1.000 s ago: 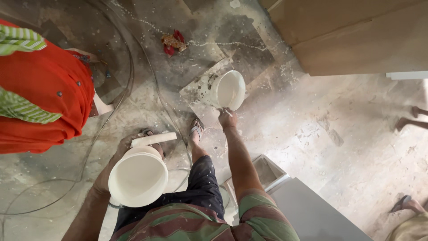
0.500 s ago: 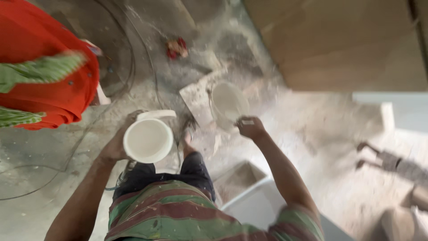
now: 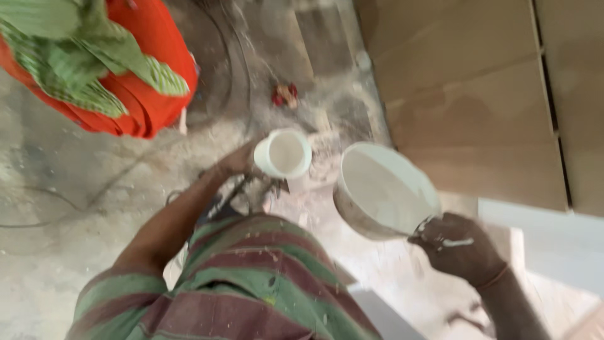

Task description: The person uses a spray gun to apply white paint to a wooden cabinet, moving around to cover multiple surfaces. They then pour white paint from a container into the spray gun's reservoir to continue the task.

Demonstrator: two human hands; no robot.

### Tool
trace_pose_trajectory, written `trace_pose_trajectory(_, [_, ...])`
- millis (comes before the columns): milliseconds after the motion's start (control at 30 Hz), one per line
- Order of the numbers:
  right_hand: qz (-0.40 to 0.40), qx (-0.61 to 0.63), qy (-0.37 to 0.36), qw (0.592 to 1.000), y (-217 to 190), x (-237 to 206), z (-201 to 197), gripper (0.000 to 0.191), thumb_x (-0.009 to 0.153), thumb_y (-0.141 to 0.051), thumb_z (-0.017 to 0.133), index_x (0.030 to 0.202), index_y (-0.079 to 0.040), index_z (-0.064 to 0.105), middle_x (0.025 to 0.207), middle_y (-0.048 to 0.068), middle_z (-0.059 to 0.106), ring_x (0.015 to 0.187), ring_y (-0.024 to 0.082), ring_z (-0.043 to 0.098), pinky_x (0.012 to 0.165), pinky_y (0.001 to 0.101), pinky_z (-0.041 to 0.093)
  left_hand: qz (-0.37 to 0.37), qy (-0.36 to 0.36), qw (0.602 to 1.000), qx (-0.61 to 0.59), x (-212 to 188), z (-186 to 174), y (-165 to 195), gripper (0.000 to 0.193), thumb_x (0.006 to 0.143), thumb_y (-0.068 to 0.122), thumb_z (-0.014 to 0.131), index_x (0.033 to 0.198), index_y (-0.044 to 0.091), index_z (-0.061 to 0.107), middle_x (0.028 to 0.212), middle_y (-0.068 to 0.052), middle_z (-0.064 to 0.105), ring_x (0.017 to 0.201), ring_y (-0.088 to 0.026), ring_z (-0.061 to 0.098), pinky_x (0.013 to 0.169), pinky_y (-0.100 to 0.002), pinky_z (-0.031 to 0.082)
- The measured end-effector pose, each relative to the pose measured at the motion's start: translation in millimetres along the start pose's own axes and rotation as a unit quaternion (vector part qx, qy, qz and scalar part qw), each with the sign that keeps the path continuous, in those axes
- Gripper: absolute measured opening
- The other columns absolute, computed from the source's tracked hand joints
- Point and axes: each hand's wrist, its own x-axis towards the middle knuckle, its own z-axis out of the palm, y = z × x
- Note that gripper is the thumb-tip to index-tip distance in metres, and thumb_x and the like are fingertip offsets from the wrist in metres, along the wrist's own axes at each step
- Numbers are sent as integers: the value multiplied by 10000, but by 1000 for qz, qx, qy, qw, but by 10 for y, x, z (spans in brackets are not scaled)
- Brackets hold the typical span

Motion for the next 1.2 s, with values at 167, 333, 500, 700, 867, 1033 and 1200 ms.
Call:
trace_pose_trajectory(167, [-6,5,-37,999,-420,210,-731,217,676,-215,830,682,-107,642,616,53,593,556,297,560,525,429,497,24,3,987,157,235,124,35,1303,482,205,1013,1559,63,295,1502,-115,485,1429,-233,436,1221,-394,336])
trace_pose_trajectory(333, [51,3,-110,993,-601,375,-1048,281,650,-277,868,674,-117,638,647,57,605,549,309,572,500,438,498,15,-17,985,172,392,283,77,1285,497,181,1004,1562,69,296,1484,-120,507,1404,-244,464,1205,-369,370])
trace_pose_trajectory(500, [66,-3,-150,986,-657,473,-1152,287,682,-306,864,669,-128,639,634,47,597,545,303,560,536,434,497,-38,-26,985,164,484,437,74,1273,520,117,974,1569,93,253,1416,-130,552,1334,-252,529,1125,-370,478])
trace_pose_trajectory(700, [78,-4,-190,979,-667,590,-1160,267,652,-250,872,656,-124,637,632,70,596,518,333,560,531,453,490,-215,-26,976,31,527,588,-42,1405,532,114,950,1663,191,120,1438,-173,561,1185,-435,680,816,-566,579])
trace_pose_trajectory(867, [40,-1,-206,978,-645,719,-1168,229,661,-215,851,648,-129,639,627,73,604,496,331,577,534,460,486,-62,-51,979,189,571,660,-157,1376,505,151,1021,1582,90,167,1457,-199,544,1372,-333,525,1139,-417,454])
trace_pose_trajectory(1033, [37,-23,-255,966,-622,862,-1174,277,711,-289,847,619,-121,647,621,81,618,550,348,604,521,459,493,-66,-45,979,188,607,699,-178,1363,494,160,1007,1581,71,191,1435,-188,582,1366,-308,545,1158,-397,425])
trace_pose_trajectory(1200, [51,-57,-301,951,-602,984,-1180,303,751,-351,821,630,-127,656,634,81,635,568,336,642,546,455,515,-97,-44,979,175,651,726,-163,1336,489,156,992,1573,88,214,1393,-172,619,1341,-301,574,1155,-393,437])
